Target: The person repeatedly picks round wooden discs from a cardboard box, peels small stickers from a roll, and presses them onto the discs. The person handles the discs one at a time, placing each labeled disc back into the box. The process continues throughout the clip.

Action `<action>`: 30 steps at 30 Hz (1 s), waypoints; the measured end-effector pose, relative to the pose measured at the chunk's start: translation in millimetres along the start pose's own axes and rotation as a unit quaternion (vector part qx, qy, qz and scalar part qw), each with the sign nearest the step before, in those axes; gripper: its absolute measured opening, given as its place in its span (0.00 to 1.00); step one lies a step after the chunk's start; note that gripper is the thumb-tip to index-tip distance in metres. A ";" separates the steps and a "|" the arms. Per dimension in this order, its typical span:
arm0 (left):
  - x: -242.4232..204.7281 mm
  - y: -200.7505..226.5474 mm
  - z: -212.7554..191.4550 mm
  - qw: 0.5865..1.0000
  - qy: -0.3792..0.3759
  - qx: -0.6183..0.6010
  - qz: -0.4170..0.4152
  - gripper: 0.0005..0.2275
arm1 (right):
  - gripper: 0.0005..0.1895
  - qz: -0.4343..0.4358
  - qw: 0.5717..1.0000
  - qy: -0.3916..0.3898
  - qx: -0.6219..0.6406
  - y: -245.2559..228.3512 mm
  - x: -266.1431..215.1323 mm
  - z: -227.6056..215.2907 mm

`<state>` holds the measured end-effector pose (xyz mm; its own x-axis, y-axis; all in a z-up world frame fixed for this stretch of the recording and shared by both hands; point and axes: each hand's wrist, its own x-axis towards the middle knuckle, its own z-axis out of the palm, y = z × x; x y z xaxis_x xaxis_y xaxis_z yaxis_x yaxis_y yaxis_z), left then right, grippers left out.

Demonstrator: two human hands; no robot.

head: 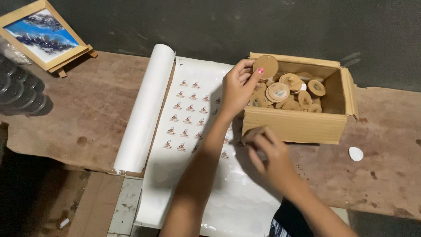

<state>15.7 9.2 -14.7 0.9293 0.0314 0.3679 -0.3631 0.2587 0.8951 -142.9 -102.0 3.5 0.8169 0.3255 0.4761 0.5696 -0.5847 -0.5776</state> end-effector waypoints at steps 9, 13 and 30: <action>3.4 4.1 -0.6 1.000 -0.010 0.014 -0.005 0.09 | 0.08 0.026 0.997 -0.074 0.002 -7.9 -14.1 41.8; 0.3 12.9 -0.2 0.999 -0.016 0.031 -0.007 0.10 | 0.08 -0.009 0.998 -0.042 -0.040 -7.4 -16.5 49.0; 0.4 5.5 5.2 0.998 0.005 0.067 -0.008 0.06 | 0.07 -0.085 0.960 0.062 -0.259 10.6 -28.5 79.7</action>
<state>13.7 5.6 -8.4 0.9351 0.0376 0.3524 -0.3543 0.1283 0.9263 -153.0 -58.2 -69.1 0.6805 0.3768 0.6284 0.5462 -0.8325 -0.0923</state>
